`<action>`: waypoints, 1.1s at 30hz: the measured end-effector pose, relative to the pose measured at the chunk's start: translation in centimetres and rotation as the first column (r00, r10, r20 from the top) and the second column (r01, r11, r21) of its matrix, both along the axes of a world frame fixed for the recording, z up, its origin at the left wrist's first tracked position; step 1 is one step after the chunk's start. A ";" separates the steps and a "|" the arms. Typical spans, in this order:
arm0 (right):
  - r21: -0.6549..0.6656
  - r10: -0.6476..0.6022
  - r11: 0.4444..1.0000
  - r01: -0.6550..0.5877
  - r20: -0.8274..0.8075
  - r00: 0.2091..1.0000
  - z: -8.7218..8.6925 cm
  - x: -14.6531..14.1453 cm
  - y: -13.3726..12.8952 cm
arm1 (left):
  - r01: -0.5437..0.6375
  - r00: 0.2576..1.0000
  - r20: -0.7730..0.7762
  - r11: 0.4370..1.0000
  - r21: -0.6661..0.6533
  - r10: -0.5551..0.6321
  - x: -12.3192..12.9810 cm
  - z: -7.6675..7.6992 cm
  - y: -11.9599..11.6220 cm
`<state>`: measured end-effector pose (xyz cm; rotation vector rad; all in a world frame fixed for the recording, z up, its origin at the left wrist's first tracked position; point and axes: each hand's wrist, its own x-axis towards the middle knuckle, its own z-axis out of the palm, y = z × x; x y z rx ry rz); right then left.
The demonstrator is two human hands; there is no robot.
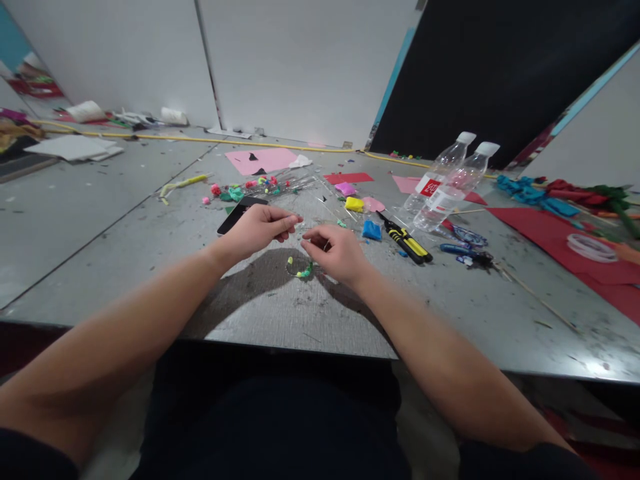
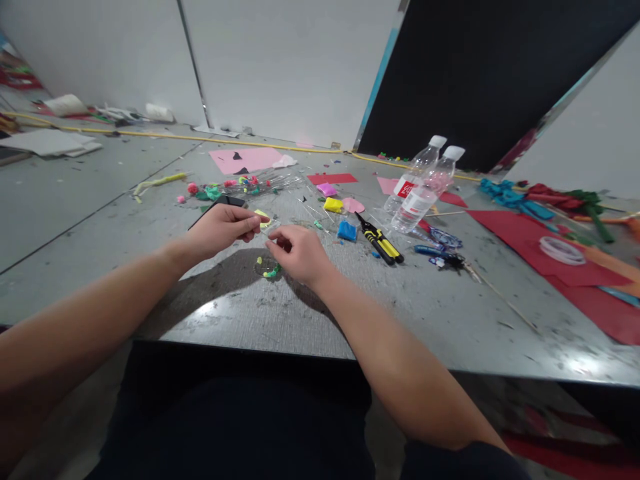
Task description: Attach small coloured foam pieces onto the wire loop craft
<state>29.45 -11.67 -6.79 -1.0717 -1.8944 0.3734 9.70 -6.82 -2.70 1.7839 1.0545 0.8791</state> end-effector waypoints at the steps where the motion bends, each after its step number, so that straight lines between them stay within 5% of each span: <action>1: -0.008 -0.005 1.000 0.005 0.005 1.000 0.0 0.0 0.0 | -0.005 1.000 -0.002 1.000 0.005 0.005 0.0 0.0 0.0; 16: 0.014 0.004 1.000 -0.005 0.014 1.000 0.2 0.0 -0.1 | -0.056 0.994 0.091 0.998 -0.008 0.057 0.2 0.2 -0.1; 33: -0.011 0.022 1.000 -0.021 0.003 1.000 0.4 -0.1 -0.3 | -0.076 0.997 -0.011 0.996 0.044 0.077 0.0 0.7 -0.7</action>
